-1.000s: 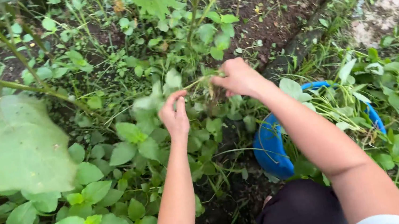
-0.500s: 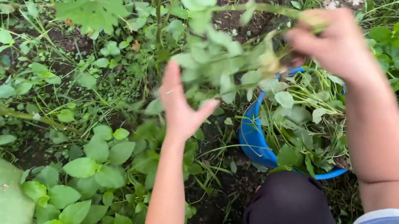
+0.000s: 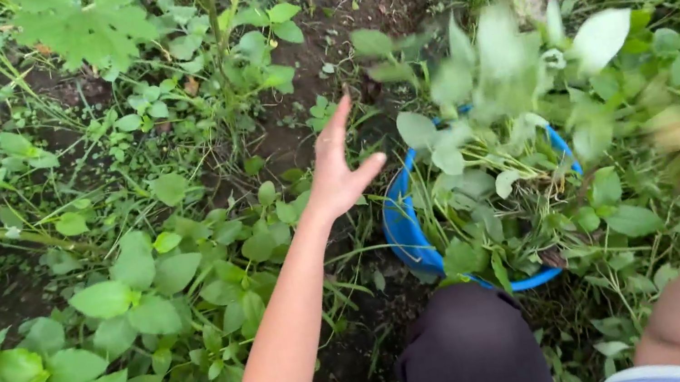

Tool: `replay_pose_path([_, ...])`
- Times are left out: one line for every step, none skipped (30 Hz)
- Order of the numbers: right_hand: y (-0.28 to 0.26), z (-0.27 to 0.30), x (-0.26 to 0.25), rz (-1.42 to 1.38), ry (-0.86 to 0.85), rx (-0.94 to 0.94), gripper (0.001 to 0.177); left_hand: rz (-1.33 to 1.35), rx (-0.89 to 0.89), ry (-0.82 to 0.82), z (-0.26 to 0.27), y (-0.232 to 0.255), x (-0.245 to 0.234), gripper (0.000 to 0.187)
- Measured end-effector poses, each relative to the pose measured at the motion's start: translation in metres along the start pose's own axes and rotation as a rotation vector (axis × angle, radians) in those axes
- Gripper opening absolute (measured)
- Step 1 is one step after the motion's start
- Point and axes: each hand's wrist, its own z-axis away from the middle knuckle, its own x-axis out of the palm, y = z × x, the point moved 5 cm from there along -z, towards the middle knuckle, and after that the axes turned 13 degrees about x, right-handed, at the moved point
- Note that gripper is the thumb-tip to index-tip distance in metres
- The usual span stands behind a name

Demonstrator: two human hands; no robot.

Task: The recorder is pulling out weeds from the garden bed and putting them into a blue plastic bucket.

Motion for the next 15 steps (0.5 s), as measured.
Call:
replay_pose_path([-0.006,0.004,0.024,0.086,-0.001,0.050,0.032,0.075,-0.016,0.076,0.001,-0.009,-0.005,0.105])
replay_pose_path([-0.020,-0.002,0.052,0.171,-0.002,0.101,0.037,0.071,-0.013,0.078,0.002,-0.016,-0.007,0.105])
replay_pose_path([-0.031,0.000,0.086,0.262,-0.008,0.157,0.042,0.056,-0.042,0.148,0.007,-0.024,-0.010,0.092])
replay_pose_path([-0.038,0.008,0.126,0.353,-0.013,0.212,0.048,0.040,-0.072,0.217,0.013,-0.032,-0.012,0.080])
replay_pose_path([-0.020,-0.007,0.166,0.352,-0.013,0.206,0.048,0.035,-0.071,0.221,0.016,-0.035,-0.015,0.080])
replay_pose_path([-0.004,-0.021,0.211,0.448,-0.117,0.142,0.040,0.006,-0.104,0.252,0.019,-0.039,-0.019,0.072])
replay_pose_path([0.016,-0.031,0.258,0.546,-0.226,0.083,0.034,-0.018,-0.143,0.278,0.026,-0.043,-0.020,0.065])
replay_pose_path([0.058,-0.046,0.299,0.547,-0.232,0.084,0.034,-0.018,-0.149,0.276,0.031,-0.047,-0.018,0.065])
replay_pose_path([0.083,-0.060,0.339,0.550,-0.164,-0.107,0.025,-0.017,-0.165,0.306,0.034,-0.051,-0.019,0.059])
replay_pose_path([0.099,-0.074,0.381,0.548,-0.094,-0.297,0.017,-0.017,-0.181,0.336,0.038,-0.055,-0.020,0.053])
replay_pose_path([0.085,-0.070,0.378,0.548,-0.097,-0.300,0.017,-0.019,-0.184,0.338,0.042,-0.057,-0.020,0.053])
replay_pose_path([0.075,-0.067,0.380,0.638,-0.178,-0.227,0.018,-0.003,-0.199,0.328,0.047,-0.060,-0.019,0.047])
replay_pose_path([0.065,-0.065,0.380,0.730,-0.259,-0.156,0.020,0.011,-0.214,0.323,0.052,-0.062,-0.019,0.042])
replay_pose_path([0.063,-0.071,0.371,0.732,-0.261,-0.163,0.020,0.008,-0.217,0.329,0.057,-0.065,-0.021,0.042])
replay_pose_path([0.061,-0.073,0.373,0.876,-0.462,-0.271,0.021,0.029,-0.239,0.326,0.062,-0.068,-0.024,0.039])
